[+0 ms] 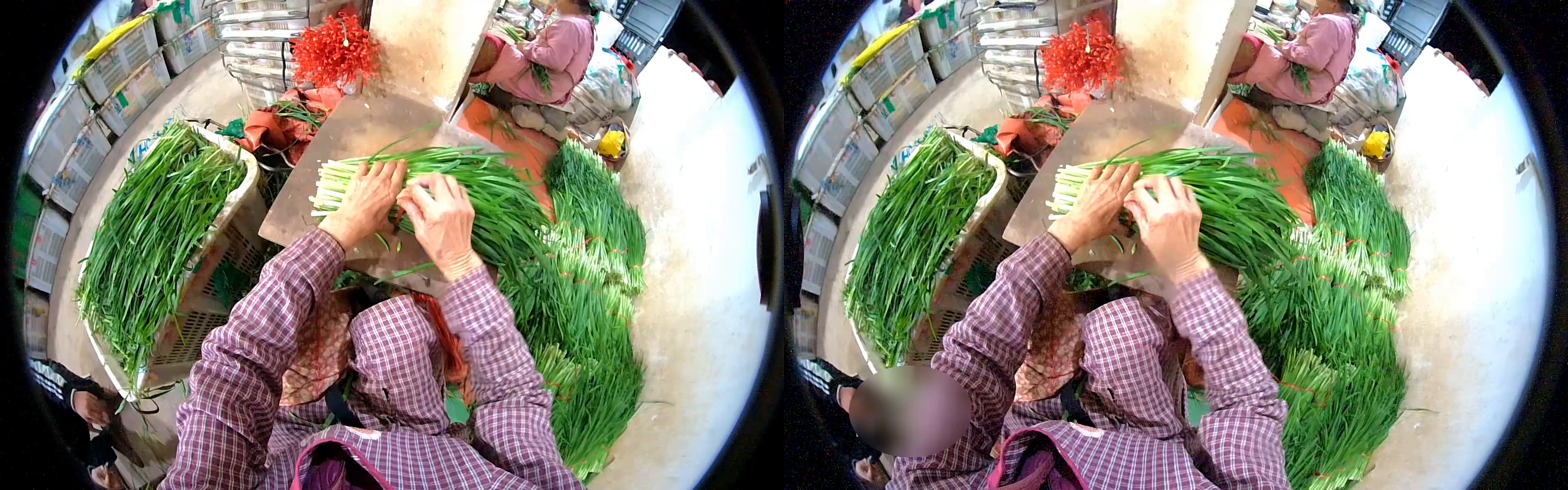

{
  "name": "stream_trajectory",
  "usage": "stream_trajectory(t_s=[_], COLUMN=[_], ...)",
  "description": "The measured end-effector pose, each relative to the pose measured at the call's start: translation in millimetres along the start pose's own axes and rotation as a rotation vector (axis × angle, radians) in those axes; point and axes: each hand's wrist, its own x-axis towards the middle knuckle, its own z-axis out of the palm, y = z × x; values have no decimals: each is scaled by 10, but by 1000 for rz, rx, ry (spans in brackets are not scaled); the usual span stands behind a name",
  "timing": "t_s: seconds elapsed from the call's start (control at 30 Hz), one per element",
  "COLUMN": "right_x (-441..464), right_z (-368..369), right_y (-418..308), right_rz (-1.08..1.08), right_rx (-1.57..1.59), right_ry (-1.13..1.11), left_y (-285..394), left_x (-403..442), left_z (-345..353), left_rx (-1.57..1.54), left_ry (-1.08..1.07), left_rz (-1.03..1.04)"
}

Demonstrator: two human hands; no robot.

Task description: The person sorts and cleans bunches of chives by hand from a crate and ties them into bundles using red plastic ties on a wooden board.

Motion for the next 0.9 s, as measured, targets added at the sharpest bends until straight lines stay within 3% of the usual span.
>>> stream_trajectory(t_s=[0.07, 0.13, 0.23, 0.27, 0.33, 0.4, 0.47, 0.5, 0.53, 0.63, 0.7, 0.77, 0.8, 0.9], right_x=[156, 225, 178, 137, 76, 32, 27, 23, 17, 16, 7, -2, -3, -16], right_z=[40, 65, 186, 226, 260, 261, 245, 250, 259, 264, 293, 318, 319, 309], right_y=[254, 417, 570, 607, 576, 543, 540, 541, 543, 520, 531, 523, 521, 518], right_rz=[-163, -184, -105, -47, -51, -24, -6, -15, -25, -16, -8, -15, -24, -18], right_rx=[40, 113, 253, 342, 306, 284, 313, 313, 312, 317, 328, 326, 321, 336], right_ry=[-60, -133, -219, -255, -201, -190, -203, -192, -182, -162, -151, -120, -88, -74], left_y=[-11, -60, -209, -285, -489, -752, -961, -1169, -1211, -1253, -964, -877, -855, -779], left_x=[-14, -40, 15, 81, 187, 378, 596, 680, 653, 794, 880, 987, 969, 864], left_z=[24, -4, -208, -299, -445, -721, -828, -698, -528, -263, -264, -181, 18, 269], left_rx=[24, 13, -593, -588, -840, -865, -633, -148, 203, 621, 424, 8, -97, -188], left_ry=[11, 6, 61, 61, 322, 278, 173, 225, 415, 565, -81, -523, -465, -458], left_rz=[39, 46, 70, 69, -182, -378, -592, -452, -337, -250, -347, -372, -418, -286])
